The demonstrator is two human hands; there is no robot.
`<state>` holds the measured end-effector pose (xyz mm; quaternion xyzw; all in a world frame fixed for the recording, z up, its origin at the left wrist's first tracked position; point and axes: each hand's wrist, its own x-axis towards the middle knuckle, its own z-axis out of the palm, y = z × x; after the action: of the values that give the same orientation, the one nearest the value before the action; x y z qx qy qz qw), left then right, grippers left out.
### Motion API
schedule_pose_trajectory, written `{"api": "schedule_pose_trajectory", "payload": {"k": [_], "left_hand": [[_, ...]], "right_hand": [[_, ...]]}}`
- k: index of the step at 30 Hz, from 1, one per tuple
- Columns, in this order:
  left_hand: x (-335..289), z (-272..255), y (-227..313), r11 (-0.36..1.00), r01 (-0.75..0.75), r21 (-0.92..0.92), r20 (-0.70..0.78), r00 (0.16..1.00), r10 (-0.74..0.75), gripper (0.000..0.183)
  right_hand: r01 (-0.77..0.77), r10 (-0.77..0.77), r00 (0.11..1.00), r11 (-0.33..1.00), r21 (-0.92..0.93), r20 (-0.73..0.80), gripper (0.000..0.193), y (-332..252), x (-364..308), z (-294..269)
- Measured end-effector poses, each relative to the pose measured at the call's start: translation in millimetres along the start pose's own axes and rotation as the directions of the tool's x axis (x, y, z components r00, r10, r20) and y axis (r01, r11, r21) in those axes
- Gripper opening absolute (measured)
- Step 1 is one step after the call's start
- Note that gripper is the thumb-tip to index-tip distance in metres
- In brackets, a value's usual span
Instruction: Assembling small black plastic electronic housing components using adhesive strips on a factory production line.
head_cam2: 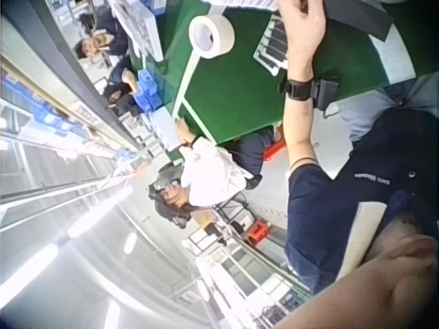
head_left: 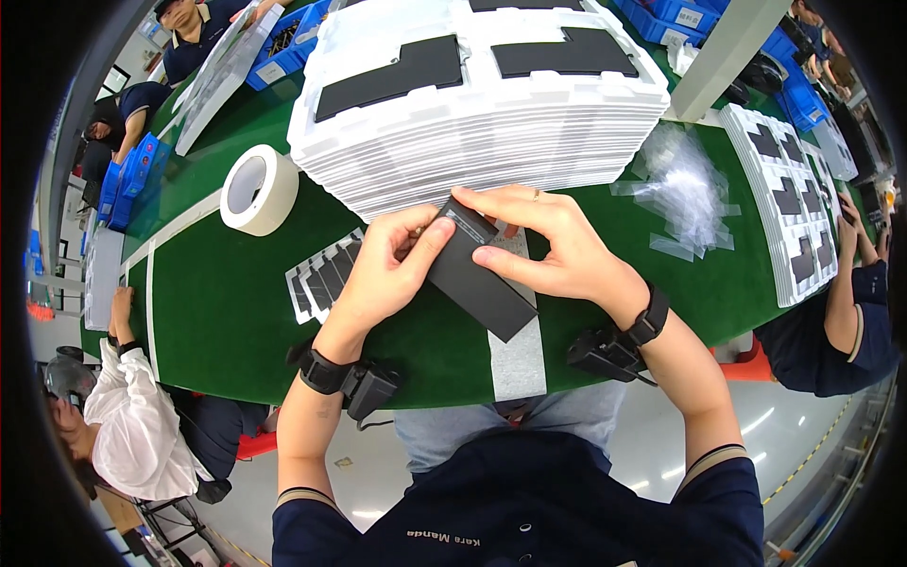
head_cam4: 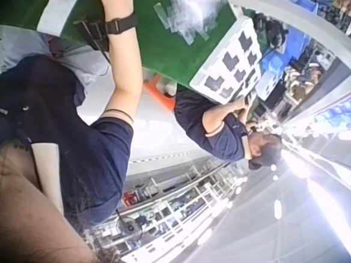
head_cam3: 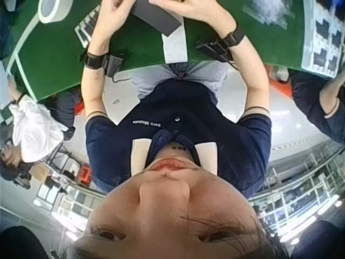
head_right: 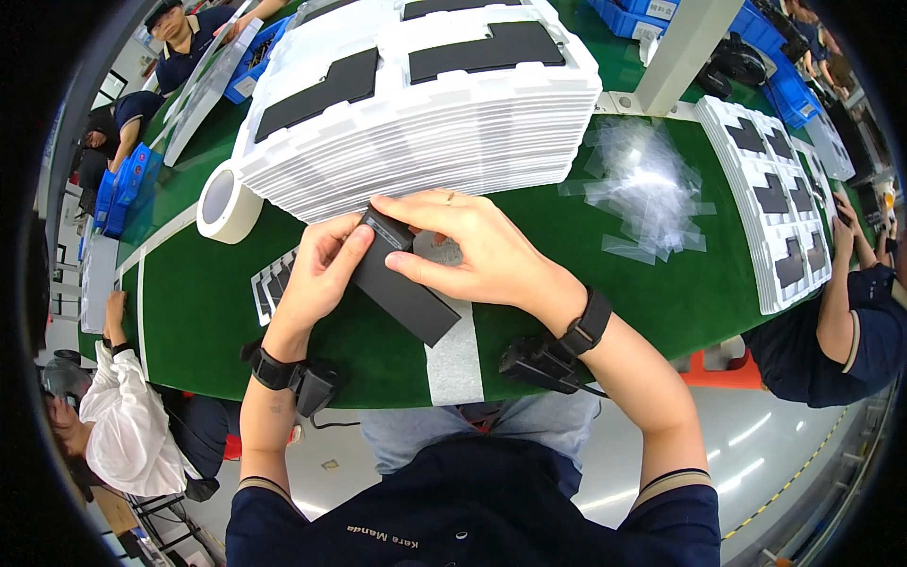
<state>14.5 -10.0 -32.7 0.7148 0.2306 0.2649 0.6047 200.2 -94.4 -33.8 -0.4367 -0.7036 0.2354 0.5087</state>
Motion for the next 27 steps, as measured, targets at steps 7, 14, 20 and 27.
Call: {"api": "schedule_pose_trajectory", "payload": {"k": [7, 14, 20, 27], "left_hand": [[0.1, 3.4, 2.4, 0.998, -0.033, 0.050, -0.064, 0.997, 0.036, 0.021], [1.9, -2.7, -3.8, 0.999, -0.038, 0.006, -0.218, 0.975, 0.038, 0.025], [3.3, -1.5, -3.4, 0.999, -0.029, 0.035, -0.146, 0.989, 0.033, 0.023], [-0.5, 0.4, 0.5, 0.987, -0.031, 0.161, -0.032, 0.999, 0.037, 0.019]], "right_hand": [[0.032, -0.031, 0.999, 0.997, -0.064, 0.026, 0.061, 4.3, 1.2, 0.0], [-0.058, 0.058, 0.997, 0.998, -0.015, 0.057, 0.062, -3.2, 2.0, -2.7], [-0.263, 0.274, 0.962, 0.922, 0.286, 0.002, 0.035, 0.9, 1.8, -0.3], [-0.374, 0.413, 0.911, 0.832, 0.409, -0.009, 0.020, 6.7, 3.3, -0.1]]}}
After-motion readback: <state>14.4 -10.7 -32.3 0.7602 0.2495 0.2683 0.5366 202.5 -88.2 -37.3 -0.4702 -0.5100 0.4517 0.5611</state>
